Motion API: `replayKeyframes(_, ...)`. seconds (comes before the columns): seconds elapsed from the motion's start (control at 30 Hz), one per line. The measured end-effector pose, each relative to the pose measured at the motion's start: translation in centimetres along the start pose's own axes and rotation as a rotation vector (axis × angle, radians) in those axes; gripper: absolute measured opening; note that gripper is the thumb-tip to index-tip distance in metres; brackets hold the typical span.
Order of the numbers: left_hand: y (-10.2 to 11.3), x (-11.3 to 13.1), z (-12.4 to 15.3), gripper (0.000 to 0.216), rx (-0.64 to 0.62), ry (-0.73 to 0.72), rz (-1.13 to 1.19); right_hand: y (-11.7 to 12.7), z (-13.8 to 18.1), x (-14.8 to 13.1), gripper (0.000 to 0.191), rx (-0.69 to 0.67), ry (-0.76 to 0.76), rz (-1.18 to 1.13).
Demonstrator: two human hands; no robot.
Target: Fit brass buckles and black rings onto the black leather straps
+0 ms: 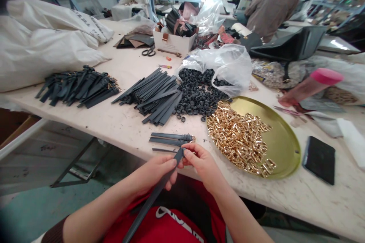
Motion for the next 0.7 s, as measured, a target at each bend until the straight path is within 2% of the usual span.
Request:
replayKeyframes(0.13,0.0,1.7,0.2,0.025,0.134,-0.155,-0.382,-0.1,0.6,-1.1,0.027,-0.074,0.12,0.223)
replayKeyframes(0.2,0.0,2.4,0.5,0.026,0.149,-0.188,-0.511,-0.1,0.8,-1.5,0.022,-0.166,0.16,0.305)
replayKeyframes(0.27,0.0,2.8,1.0,0.027,0.114,-0.187,-0.563,0.0,0.9,-1.8,0.02,-0.243,0.171,0.351)
replayKeyframes(0.33,-0.1,2.8,1.3,0.025,0.038,-0.138,-0.522,0.4,0.8,-1.9,0.02,-0.219,0.166,0.357)
replayKeyframes(0.4,-0.2,2.6,1.5,0.032,-0.006,-0.093,-0.452,0.8,0.6,-2.0,0.022,-0.129,0.163,0.29)
replayKeyframes(0.5,-0.1,2.6,1.4,0.045,0.069,-0.149,-0.344,0.3,0.6,-1.6,0.04,-0.06,0.161,0.141)
replayKeyframes(0.6,0.2,2.7,0.6,0.043,0.134,-0.231,-0.201,0.0,0.2,-1.5,0.061,-0.097,0.195,0.114)
replayKeyframes(0.63,0.4,2.7,0.2,0.04,0.138,-0.235,-0.164,0.4,-0.2,-1.7,0.06,-0.103,0.226,0.163)
replayKeyframes(0.7,0.7,2.7,-0.6,0.033,0.139,-0.223,-0.089,2.3,-1.6,-2.8,0.04,-0.064,0.326,0.429)
Point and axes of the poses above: each hand's wrist, its own z-axis away from the middle knuckle, its own y-axis out of the back of the hand, x = y × z, the point moved 4 cm from there along -z, towards the middle knuckle, and after that the axes turned 15 degrees about y, right-handed, at the moved point
